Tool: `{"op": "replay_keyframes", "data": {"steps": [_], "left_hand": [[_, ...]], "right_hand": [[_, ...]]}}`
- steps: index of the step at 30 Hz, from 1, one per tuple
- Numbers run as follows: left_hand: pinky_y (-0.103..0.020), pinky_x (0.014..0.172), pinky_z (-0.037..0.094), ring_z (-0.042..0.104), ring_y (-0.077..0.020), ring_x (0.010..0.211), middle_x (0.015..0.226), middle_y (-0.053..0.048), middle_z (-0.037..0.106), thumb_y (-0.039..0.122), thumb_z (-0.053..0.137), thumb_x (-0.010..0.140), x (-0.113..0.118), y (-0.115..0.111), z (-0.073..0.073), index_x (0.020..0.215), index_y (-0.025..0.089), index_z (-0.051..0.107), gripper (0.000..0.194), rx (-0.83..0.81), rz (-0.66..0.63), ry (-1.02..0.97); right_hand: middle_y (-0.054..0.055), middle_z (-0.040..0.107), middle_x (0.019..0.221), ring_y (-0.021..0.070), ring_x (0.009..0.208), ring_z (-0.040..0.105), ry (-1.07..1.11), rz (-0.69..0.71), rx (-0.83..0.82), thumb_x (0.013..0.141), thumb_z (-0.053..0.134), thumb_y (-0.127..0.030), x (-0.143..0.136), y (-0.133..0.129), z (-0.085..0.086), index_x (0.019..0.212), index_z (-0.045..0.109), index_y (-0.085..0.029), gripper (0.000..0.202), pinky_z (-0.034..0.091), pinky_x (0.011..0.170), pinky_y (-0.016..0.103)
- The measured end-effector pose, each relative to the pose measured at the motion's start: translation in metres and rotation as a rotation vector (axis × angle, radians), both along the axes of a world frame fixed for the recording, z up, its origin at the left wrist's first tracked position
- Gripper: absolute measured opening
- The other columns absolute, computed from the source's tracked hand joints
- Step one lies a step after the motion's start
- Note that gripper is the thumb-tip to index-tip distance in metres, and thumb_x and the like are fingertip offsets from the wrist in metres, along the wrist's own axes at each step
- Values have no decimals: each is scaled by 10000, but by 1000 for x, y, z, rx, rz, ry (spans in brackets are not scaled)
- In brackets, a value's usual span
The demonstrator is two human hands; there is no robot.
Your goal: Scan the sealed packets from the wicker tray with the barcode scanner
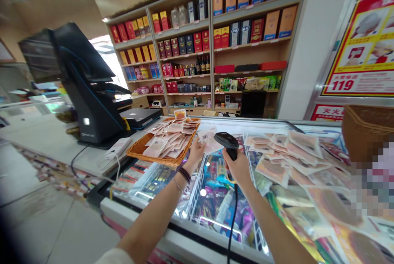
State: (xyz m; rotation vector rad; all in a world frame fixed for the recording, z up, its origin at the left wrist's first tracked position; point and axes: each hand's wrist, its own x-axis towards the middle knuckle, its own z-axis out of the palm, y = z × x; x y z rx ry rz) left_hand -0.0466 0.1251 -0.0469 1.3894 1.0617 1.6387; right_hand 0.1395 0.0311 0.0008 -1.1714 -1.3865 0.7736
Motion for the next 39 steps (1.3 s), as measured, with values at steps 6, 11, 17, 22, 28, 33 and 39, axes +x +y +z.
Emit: {"op": "replay_keyframes", "data": {"steps": [6, 11, 17, 22, 28, 33, 39], "left_hand": [[-439, 1002, 606, 734, -263, 1133, 1217, -136, 762, 138, 678, 865, -6, -7, -8, 1246, 162, 630, 384, -71, -5, -23], [-470, 1018, 599, 752, -278, 1103, 1204, -160, 769, 118, 673, 861, -12, -7, -12, 1240, 125, 639, 381, -97, -6, -36], [-474, 1017, 598, 744, -298, 1133, 1242, -181, 754, 132, 699, 844, -14, -7, -10, 1236, 111, 647, 396, -71, -25, -46], [-462, 1034, 591, 736, -297, 1150, 1250, -176, 753, 194, 740, 834, -13, -13, -6, 1217, 121, 657, 399, -60, -40, -57], [-447, 898, 635, 774, -285, 1007, 1140, -169, 784, 246, 766, 788, 1, -13, 0, 1202, 141, 651, 443, -201, -58, -132], [-406, 876, 632, 779, -259, 955, 987, -136, 804, 241, 774, 767, 40, 12, 9, 1067, 147, 683, 327, -291, -120, -153], [-395, 902, 628, 776, -240, 975, 945, -128, 798, 188, 552, 937, 135, 51, 31, 977, 170, 703, 157, -154, -240, 116]], "right_hand": [[9, 569, 404, 210, 362, 573, -164, 41, -39, 781, 614, -670, -4, -7, 6, 632, 512, -284, 426, 453, 437, 314], [6, 569, 413, 218, 373, 586, -236, 77, -58, 785, 574, -658, -9, -13, 12, 638, 498, -293, 401, 470, 463, 327], [5, 581, 417, 226, 396, 609, -286, 85, -43, 805, 556, -662, -9, -14, 10, 645, 501, -290, 409, 487, 516, 341], [-3, 579, 407, 210, 377, 590, -260, 103, -45, 818, 580, -641, -9, -12, 8, 649, 508, -282, 404, 482, 496, 325], [-10, 570, 412, 196, 366, 566, -192, 66, -41, 814, 601, -656, 20, -6, 11, 639, 513, -280, 425, 443, 459, 305], [-4, 565, 402, 174, 370, 554, -204, -90, -14, 816, 599, -659, 92, -9, 30, 606, 506, -268, 453, 441, 467, 288], [-7, 519, 381, 151, 323, 481, -98, -327, 8, 774, 632, -695, 173, -30, 46, 575, 506, -261, 493, 390, 380, 279]]}}
